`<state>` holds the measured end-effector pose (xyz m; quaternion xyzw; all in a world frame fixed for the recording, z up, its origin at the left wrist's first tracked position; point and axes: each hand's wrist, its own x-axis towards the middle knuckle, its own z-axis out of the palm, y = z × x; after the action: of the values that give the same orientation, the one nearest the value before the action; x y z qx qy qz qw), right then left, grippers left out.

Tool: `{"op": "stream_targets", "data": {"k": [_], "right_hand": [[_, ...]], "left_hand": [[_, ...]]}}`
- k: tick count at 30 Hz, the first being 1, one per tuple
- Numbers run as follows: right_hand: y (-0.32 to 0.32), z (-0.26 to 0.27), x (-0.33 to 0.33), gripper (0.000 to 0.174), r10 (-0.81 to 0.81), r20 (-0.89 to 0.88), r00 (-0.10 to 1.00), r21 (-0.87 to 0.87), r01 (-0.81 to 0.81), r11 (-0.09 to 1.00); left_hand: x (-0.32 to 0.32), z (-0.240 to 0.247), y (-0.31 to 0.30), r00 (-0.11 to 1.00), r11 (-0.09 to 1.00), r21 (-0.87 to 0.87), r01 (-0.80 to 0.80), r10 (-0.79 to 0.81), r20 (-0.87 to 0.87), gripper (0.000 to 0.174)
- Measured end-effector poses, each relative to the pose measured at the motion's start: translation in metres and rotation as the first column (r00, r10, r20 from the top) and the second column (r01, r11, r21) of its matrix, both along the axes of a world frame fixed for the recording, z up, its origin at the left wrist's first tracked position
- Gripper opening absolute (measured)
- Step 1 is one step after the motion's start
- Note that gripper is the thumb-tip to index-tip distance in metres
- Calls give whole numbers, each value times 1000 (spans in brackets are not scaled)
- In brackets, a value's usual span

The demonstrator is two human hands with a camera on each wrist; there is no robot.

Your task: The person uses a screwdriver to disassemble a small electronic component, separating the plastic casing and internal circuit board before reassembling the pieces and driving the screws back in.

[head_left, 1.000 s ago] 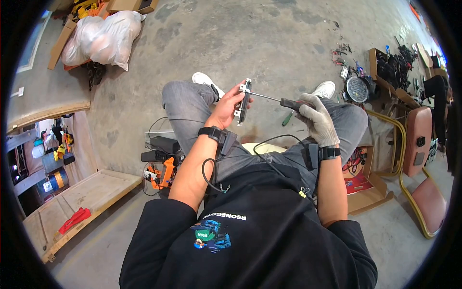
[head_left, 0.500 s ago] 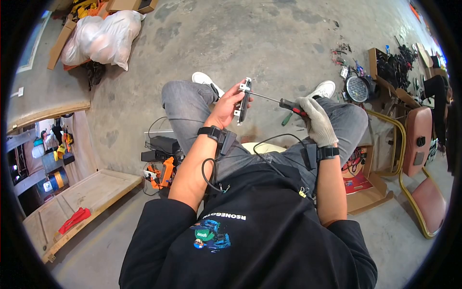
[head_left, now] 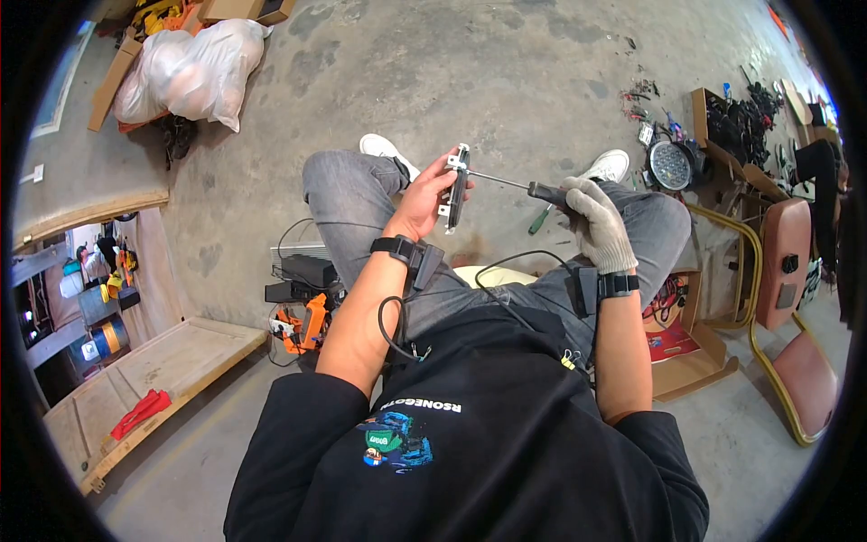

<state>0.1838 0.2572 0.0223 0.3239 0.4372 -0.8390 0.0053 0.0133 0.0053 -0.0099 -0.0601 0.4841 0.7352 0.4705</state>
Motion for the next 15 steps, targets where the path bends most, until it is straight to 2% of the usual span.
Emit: {"op": "stream_targets", "data": {"k": [3, 5, 9, 15], "right_hand": [[1, -2, 1, 30, -3, -10, 1000, -3, 3, 1000], [2, 1, 0, 31, -60, 53, 997, -58, 63, 996], [3, 0, 1, 33, -94, 67, 993, -119, 102, 988], [-5, 11, -2, 42, 56, -18, 998, -3, -56, 998]], "left_hand": [[-1, -3, -1, 1000, 1000, -5, -1, 1, 3, 51], [-1, -3, 0, 1000, 1000, -9, -2, 2, 2, 50], [-1, -4, -1, 1000, 999, -28, 25, -26, -18, 49], [0, -4, 0, 1000, 998, -50, 31, -31, -3, 50]]}}
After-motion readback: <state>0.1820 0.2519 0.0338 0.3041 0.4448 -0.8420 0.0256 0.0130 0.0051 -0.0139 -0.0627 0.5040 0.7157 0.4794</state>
